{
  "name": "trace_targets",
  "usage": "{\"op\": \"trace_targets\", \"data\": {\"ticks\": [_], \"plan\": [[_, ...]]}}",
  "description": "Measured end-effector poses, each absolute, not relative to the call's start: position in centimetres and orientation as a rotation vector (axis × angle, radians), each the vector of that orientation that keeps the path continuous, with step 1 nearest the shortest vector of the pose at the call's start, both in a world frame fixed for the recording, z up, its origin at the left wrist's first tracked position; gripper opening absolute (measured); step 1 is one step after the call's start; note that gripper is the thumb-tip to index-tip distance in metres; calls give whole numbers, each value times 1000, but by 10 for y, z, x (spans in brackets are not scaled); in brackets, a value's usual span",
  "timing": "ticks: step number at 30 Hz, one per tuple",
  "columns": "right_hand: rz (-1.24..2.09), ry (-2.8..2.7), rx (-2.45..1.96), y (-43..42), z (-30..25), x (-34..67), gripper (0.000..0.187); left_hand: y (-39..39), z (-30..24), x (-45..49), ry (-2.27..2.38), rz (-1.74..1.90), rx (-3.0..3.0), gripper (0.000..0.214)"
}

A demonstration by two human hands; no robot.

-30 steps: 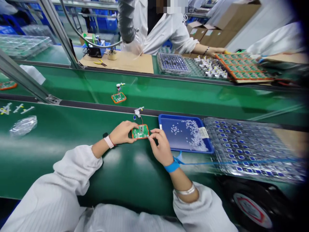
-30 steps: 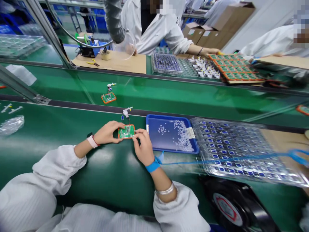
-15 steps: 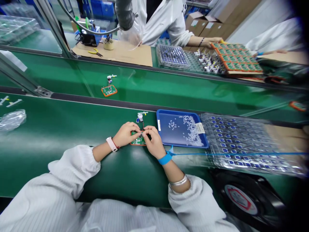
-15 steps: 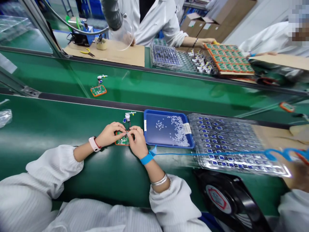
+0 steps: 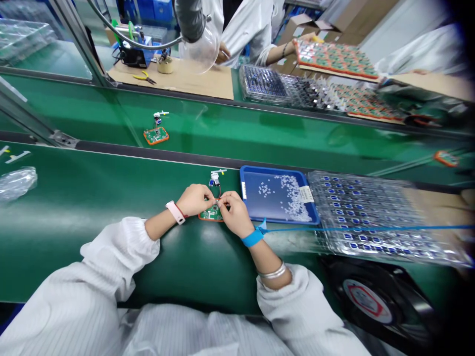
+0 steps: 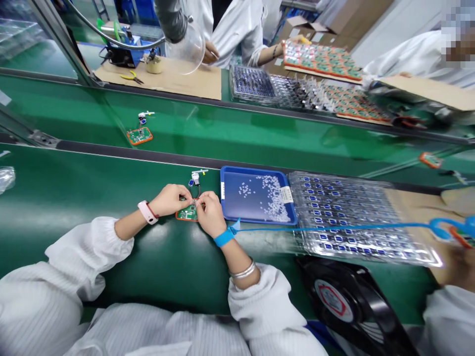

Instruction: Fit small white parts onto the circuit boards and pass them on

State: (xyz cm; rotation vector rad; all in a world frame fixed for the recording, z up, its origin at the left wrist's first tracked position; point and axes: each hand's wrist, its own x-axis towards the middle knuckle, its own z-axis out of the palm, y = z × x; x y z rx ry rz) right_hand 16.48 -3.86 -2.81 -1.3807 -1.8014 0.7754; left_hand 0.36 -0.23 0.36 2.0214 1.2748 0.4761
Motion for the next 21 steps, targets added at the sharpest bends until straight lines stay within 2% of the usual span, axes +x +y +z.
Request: {"op": "trace_targets", "data": {"ticks": [5,10,15,21], "plan": [[501,-1904,-1393,-46,-9,164,15,-5,2,-3,1145,634,2088,8],[122,-1760,-1600,-23,1,232,15,-9,-6,-8,1168,722,2166,17],[156,-1627,-1941,4,-23,309,14,-7,-7,-7,1143,691,2220,18],[161,-1661,-1962,7,-36,321,15,-5,-8,-8,1117,692,2240,19]]}}
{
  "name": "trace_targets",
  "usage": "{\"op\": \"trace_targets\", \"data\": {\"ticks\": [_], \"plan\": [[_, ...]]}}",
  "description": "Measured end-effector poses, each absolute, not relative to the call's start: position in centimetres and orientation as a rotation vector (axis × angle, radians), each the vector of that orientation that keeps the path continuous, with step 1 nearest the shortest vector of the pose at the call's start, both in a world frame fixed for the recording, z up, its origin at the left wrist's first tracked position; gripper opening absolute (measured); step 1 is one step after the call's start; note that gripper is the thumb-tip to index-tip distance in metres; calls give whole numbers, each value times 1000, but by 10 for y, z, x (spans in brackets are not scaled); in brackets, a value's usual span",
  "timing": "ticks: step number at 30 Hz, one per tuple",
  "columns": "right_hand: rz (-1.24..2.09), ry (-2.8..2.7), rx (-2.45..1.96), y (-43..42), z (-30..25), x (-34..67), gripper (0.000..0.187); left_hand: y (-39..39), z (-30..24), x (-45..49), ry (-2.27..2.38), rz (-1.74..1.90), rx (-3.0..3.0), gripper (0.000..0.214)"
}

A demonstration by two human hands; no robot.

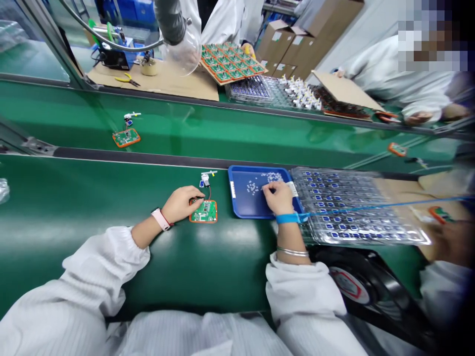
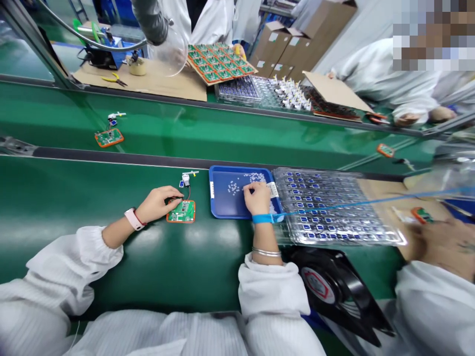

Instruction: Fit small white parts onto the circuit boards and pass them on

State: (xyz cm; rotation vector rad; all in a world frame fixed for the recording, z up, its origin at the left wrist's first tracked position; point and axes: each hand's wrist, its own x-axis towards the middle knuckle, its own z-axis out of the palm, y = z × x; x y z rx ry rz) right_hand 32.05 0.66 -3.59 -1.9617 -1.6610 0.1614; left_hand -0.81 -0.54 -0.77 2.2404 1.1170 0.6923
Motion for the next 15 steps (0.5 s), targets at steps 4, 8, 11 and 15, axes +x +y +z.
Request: {"op": "trace_targets", "data": {"ticks": [4,8,11,15], "plan": [[204,-1741,-1977,4,-34,320,15,-5,-7,-9,1093,694,2227,19],[205,-1825,-1950,1,-32,320,15,-5,-5,-9,1094,679,2216,18],[229,-1832,-1950,-1,-32,320,15,-5,-4,-9,1097,670,2202,18],[258,-1818,-1954,-4,-33,321,16,-5,-4,-10,1092,674,2182,18]]}}
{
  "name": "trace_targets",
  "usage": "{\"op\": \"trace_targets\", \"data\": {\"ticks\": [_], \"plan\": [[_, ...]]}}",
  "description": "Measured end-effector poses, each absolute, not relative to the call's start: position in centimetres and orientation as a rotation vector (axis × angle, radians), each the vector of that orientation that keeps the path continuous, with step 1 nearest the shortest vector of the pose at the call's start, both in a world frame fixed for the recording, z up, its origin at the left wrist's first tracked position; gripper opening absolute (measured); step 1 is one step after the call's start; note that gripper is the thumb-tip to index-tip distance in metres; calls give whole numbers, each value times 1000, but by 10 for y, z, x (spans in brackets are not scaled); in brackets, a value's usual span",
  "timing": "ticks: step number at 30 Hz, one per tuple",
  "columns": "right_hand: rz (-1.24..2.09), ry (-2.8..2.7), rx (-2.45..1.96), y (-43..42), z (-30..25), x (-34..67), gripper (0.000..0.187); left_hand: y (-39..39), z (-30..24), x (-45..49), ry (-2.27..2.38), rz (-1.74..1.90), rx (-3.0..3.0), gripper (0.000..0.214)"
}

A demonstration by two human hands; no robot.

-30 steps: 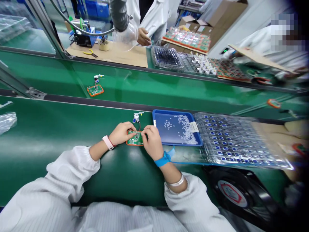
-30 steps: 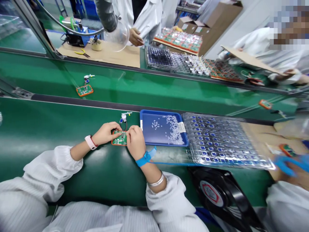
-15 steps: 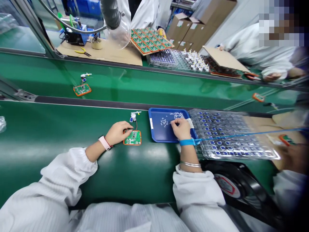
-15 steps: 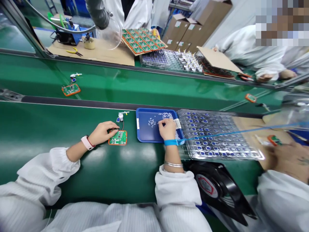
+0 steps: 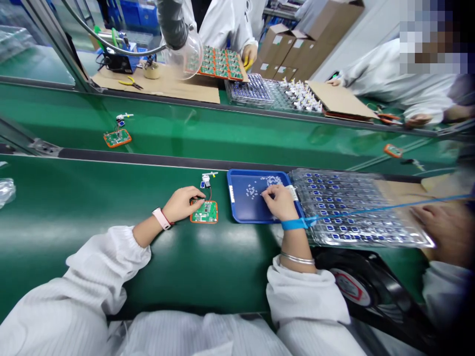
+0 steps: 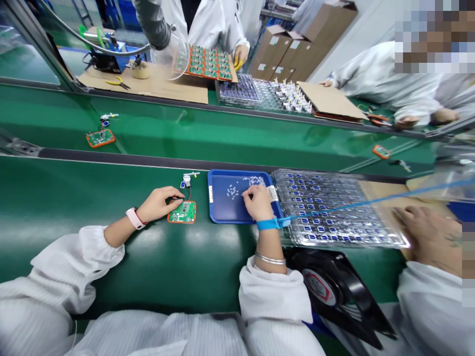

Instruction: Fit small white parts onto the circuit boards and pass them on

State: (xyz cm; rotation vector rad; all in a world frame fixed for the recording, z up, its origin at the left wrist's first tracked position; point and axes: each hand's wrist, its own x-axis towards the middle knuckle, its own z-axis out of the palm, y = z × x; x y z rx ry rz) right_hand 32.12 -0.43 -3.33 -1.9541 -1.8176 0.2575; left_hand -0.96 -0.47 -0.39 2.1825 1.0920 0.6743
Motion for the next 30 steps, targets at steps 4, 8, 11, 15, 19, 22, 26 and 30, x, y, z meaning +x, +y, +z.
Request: {"op": "trace_targets", "data": {"ticks": [4,8,11,15,19,22,26,30], "plan": [[282,-1845,-1957,-5,-32,325,14,-5,-5,-10,1085,695,2155,17],[286,-1852,-1867,-8,-18,307,15,-6,-5,-8,1121,760,2106,14],[359,-1842,-1590,-21,-1,260,15,-9,-2,-5,1157,835,2034,10],[641,-1845,-1275,-46,6,186,15,-14,1,-1,1030,850,1981,12],[702,-1785,-1285,-54,-7,160,14,-15,-2,-1,958,820,1996,11],[697,-1785,-1310,-50,-17,164,13,-13,-5,-1,1005,790,2013,9],[712,-1816,-1308,-44,-22,168,13,-12,-4,1,1089,751,2020,8],[814,-1821,-1358,-39,-22,168,14,-10,1,4,1175,647,2013,9]]}}
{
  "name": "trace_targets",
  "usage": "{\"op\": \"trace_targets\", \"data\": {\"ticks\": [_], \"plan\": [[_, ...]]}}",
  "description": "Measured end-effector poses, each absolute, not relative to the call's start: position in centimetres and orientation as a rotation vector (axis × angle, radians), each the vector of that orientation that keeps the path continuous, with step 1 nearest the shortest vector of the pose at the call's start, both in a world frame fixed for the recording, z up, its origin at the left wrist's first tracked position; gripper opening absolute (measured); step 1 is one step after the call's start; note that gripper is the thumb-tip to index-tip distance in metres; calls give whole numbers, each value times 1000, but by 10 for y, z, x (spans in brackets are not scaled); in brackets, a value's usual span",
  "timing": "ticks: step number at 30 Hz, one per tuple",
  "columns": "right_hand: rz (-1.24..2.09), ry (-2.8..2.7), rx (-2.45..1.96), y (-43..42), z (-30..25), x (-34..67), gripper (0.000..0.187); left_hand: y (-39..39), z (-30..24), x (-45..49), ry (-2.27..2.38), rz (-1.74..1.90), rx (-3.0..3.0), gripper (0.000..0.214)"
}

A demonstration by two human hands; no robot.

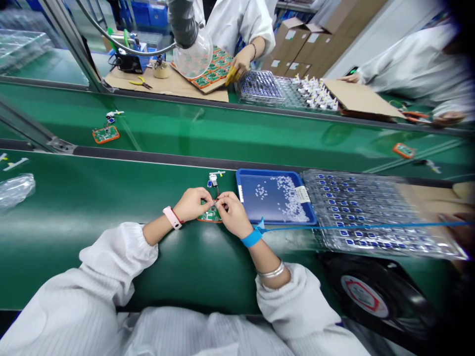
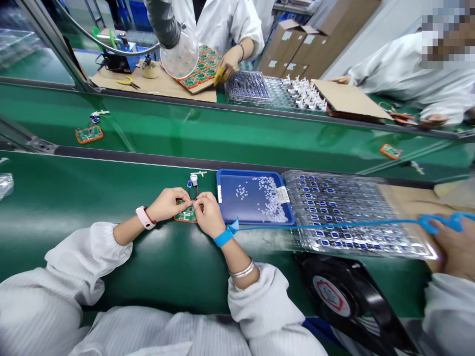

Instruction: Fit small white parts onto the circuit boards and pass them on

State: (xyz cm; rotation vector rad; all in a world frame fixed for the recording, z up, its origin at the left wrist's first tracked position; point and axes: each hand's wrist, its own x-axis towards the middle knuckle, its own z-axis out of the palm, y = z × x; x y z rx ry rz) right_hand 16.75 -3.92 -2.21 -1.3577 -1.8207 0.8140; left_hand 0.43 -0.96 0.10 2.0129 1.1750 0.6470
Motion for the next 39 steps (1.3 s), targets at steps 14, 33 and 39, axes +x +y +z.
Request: {"op": "trace_targets", "data": {"ticks": [14,33,39], "plan": [[472,-2050,-1350,-20,33,172,12,-26,-2,-18,1029,525,2519,77],[214,-1875,-2855,32,103,447,27,135,18,-10,1588,1476,1780,70],[272,-1764,-2928,32,97,457,26,164,-19,-46,1815,720,2240,73]]}}
